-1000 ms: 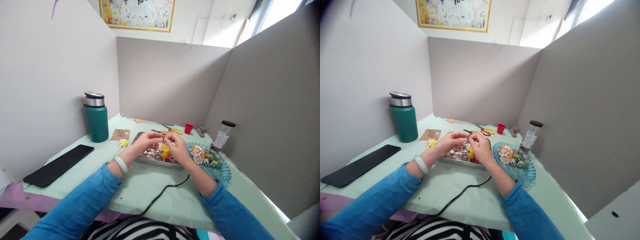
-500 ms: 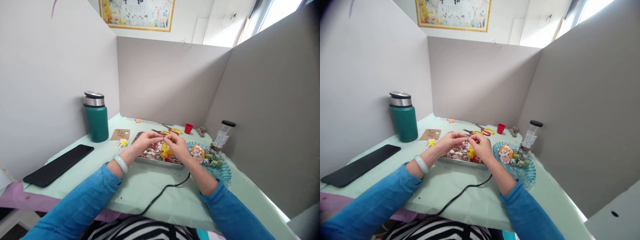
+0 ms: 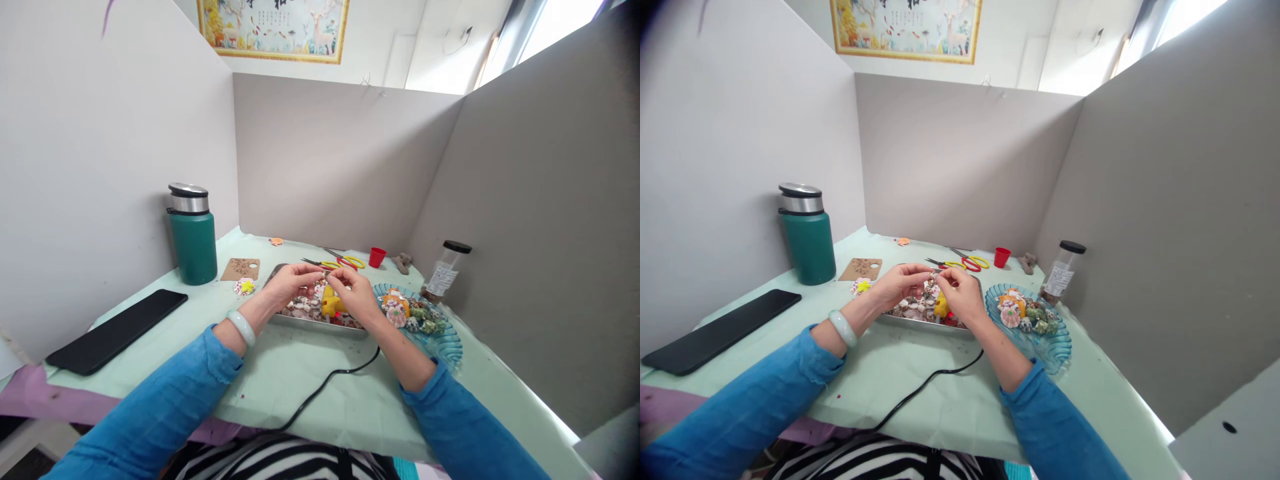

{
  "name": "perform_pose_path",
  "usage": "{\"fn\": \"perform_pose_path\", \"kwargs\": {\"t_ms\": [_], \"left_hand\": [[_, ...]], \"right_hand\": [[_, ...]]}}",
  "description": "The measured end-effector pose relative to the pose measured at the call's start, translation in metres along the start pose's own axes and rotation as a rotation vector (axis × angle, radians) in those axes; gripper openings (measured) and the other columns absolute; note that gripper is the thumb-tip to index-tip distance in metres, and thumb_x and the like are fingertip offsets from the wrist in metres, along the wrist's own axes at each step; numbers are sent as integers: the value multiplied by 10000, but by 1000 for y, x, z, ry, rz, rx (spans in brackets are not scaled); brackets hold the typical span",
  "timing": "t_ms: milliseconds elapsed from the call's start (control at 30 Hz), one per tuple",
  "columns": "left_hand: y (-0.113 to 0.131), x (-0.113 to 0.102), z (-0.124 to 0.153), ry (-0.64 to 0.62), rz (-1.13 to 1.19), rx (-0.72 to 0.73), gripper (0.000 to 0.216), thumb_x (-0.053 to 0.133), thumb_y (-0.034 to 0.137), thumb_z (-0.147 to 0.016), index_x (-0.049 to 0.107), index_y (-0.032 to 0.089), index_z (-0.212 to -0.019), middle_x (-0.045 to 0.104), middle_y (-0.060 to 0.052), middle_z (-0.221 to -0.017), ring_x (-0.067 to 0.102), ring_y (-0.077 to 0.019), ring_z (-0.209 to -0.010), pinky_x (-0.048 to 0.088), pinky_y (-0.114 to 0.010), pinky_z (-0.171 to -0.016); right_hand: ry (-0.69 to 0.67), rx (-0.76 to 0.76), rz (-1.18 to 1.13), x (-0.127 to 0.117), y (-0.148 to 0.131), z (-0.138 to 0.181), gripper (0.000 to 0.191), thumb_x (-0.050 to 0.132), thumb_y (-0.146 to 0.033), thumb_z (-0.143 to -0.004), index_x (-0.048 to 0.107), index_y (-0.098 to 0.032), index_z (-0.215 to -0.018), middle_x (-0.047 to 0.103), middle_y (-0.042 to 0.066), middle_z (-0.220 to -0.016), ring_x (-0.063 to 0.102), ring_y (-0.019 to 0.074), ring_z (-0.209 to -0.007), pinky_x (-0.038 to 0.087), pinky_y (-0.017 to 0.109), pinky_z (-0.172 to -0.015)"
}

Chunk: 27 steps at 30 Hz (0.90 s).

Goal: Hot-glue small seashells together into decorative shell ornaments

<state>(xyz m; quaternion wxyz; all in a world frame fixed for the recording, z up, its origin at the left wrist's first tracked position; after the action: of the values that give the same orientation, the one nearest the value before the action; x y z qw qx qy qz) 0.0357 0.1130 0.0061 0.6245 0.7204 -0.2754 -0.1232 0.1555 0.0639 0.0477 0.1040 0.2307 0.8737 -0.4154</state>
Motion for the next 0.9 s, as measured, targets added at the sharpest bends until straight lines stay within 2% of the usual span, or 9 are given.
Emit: {"fn": "perform_pose_path", "kwargs": {"t_ms": [167,433,567,900], "left_hand": [[0,3,2,-7,-23,-10,350,766,320,-651,673,132,-930,603,-18,-750,515,-62,-533,434,-217,-524],[2,5,2,-13,-9,16,357,677,420,-739,641,118,-925,618,-90,-975,533,-64,-551,437,-228,-510],[-1,6,1,-26,2,-12,356,674,436,-737,626,106,-865,624,-97,-915,534,-74,-537,448,-240,-507],[1,5,2,-19,-7,0,345,701,409,-715,611,116,-874,614,-64,-861,538,-73,-542,449,-233,-515]], "right_hand": [[-17,15,1,3,5,0,166,545,-330,-772,615,-191,-715,612,2,-715,533,143,-661,422,256,-641],[-19,98,-78,3,15,-1,162,554,-334,-760,591,-188,-704,574,-5,-674,502,134,-618,396,237,-580],[-31,126,-101,4,19,-2,154,552,-330,-751,595,-189,-707,570,-9,-661,498,135,-612,388,238,-573],[-45,168,-162,6,23,-1,169,581,-345,-738,595,-182,-696,551,-15,-642,484,128,-600,370,235,-551]]}}
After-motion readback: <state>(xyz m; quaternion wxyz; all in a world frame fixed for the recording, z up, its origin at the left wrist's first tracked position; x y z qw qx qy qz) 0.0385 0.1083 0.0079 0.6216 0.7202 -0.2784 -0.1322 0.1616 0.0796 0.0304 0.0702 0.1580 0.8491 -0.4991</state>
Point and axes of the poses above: each hand's wrist, its own z-axis away from the middle knuckle, its own x-axis out of the palm, y = z × x, the point moved 10 cm from there along -z, towards the middle knuckle
